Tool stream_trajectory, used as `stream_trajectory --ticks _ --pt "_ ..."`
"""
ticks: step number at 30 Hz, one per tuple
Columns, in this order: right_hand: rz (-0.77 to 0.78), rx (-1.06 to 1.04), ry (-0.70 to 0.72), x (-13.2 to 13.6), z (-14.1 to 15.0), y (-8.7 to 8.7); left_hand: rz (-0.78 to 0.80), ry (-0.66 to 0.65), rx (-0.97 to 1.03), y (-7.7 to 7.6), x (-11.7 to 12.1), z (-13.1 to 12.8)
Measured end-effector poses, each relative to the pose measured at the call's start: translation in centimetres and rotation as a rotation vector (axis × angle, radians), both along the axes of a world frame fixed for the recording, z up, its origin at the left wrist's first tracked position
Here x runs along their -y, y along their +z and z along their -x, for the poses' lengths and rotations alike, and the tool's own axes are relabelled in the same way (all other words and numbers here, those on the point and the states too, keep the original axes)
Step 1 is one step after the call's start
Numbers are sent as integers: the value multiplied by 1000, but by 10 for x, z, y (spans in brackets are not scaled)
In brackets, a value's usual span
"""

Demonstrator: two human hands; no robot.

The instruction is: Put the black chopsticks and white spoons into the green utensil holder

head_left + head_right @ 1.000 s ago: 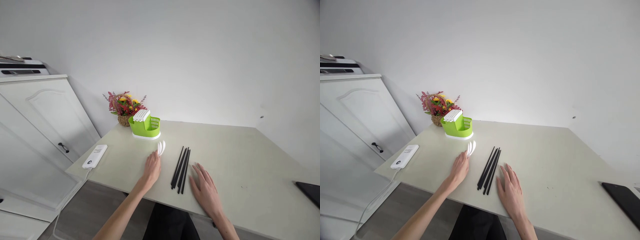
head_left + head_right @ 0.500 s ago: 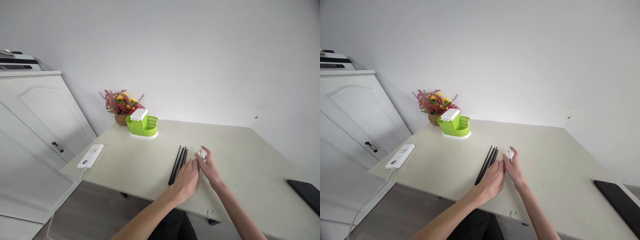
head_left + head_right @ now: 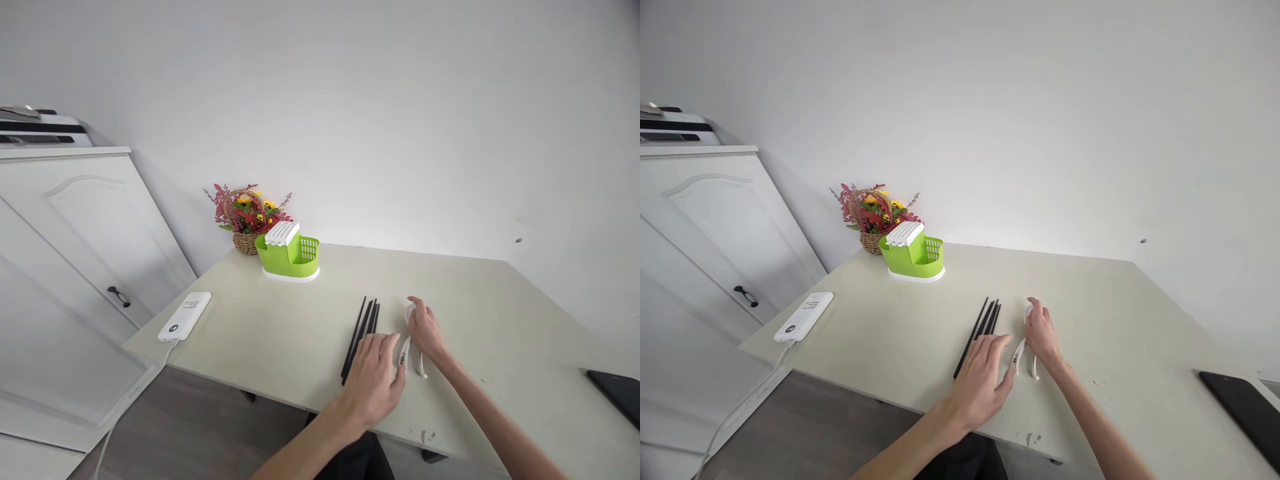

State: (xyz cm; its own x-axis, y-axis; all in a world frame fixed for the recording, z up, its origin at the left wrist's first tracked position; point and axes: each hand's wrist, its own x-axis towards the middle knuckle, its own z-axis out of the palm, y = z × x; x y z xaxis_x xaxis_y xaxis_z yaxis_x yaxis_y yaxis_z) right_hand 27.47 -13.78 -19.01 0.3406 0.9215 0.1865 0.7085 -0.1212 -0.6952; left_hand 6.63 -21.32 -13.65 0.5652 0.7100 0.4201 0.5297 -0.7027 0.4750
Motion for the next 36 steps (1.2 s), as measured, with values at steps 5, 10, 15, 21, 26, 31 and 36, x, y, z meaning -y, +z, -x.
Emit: stream_trajectory --ticks 5,10,15,21,26,31,36 --pt "121 178 -11 5 7 3 -26 108 132 0 -24 56" --pt "251 315 -16 7 18 12 12 261 163 -11 -51 111" --pt "347 398 -7 8 25 22 69 325 215 -21 -66 147" --pt "378 439 -21 14 28 28 -14 412 257 -35 -105 170" --pt "388 466 -61 14 28 36 -54 659 385 -46 -175 192" --pt "414 494 -11 10 20 39 -44 770 474 -43 -243 210" --pt "341 442 23 10 7 31 106 585 575 -32 -288 219"
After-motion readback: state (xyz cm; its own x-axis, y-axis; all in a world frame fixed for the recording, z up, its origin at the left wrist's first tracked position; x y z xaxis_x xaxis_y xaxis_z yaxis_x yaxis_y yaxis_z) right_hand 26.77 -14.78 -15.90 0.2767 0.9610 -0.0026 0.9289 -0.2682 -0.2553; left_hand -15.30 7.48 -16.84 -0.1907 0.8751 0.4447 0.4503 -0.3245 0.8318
